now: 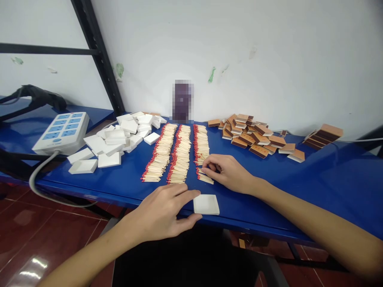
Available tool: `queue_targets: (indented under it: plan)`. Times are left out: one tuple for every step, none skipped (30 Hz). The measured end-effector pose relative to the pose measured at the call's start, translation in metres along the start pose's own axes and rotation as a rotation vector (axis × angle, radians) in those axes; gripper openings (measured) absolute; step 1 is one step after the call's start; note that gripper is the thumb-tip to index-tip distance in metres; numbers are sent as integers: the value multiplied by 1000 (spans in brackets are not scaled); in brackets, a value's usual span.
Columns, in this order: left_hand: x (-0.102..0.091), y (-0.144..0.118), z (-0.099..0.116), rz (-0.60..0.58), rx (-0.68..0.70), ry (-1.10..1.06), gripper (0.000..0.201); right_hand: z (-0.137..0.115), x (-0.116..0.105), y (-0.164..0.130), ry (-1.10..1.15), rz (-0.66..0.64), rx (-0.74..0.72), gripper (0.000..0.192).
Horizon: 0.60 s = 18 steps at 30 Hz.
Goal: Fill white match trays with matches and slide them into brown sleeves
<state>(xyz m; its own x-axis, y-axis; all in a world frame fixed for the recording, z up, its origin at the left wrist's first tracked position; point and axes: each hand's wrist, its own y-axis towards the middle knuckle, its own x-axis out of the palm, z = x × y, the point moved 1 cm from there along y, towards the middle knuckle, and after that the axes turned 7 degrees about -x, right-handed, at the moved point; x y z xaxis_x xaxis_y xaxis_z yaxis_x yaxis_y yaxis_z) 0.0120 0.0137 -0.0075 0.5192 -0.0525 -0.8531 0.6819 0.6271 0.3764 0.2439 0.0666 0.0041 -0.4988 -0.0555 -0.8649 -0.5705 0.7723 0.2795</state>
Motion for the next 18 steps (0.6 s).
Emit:
queue_targets:
  plan:
    - [0, 0, 0, 3, 3, 0, 34, 0, 0, 1, -7, 4, 3, 20]
    - [0, 0, 0, 4, 4, 0, 33, 0, 1, 1, -14, 9, 4, 20]
    - [0, 0, 0, 5, 6, 0, 33, 0, 1, 2, -18, 11, 4, 21]
    - [0, 0, 1, 6, 6, 2, 33, 0, 1, 2, -18, 11, 2, 21]
    - [-1, 0, 1, 7, 7, 3, 33, 0, 1, 2, -13, 9, -2, 21]
    - [-1, 0, 1, 9, 8, 3, 33, 0, 1, 2, -6, 6, -9, 21]
    - [-1, -1, 1, 11, 8, 4, 33, 0, 0, 1, 2, 1, -17, 21]
    - [-1, -1, 1, 11, 8, 4, 33, 0, 0, 1, 9, -4, -26, 20]
    - [-1, -1, 1, 12, 8, 5, 33, 0, -1, 0, 14, -10, -35, 20]
    - [-1, -1, 1, 12, 9, 5, 33, 0, -2, -1, 16, -14, -44, 20]
    - [-1, -1, 1, 13, 8, 5, 33, 0, -2, -1, 16, -18, -53, 20]
    - [-1, -1, 1, 13, 7, 6, 33, 0, -3, -2, 16, -22, -63, 21]
    - [-1, 0, 2, 15, 6, 7, 33, 0, -3, -2, 16, -25, -72, 21]
    - [-1, 0, 2, 18, 5, 8, 33, 0, -4, -2, 17, -29, -81, 21]
    - [-1, 0, 2, 21, 6, 9, 33, 1, -4, -2, 20, -33, -88, 21]
    - [-1, 0, 2, 24, 7, 8, 32, 1, -4, -2, 25, -39, -96, 22]
    - [-1, 0, 2, 27, 9, 7, 32, 2, -5, -3, 29, -42, -103, 22]
    - [-1, 0, 2, 28, 10, 7, 32, 3, -5, -3, 33, -45, -109, 23]
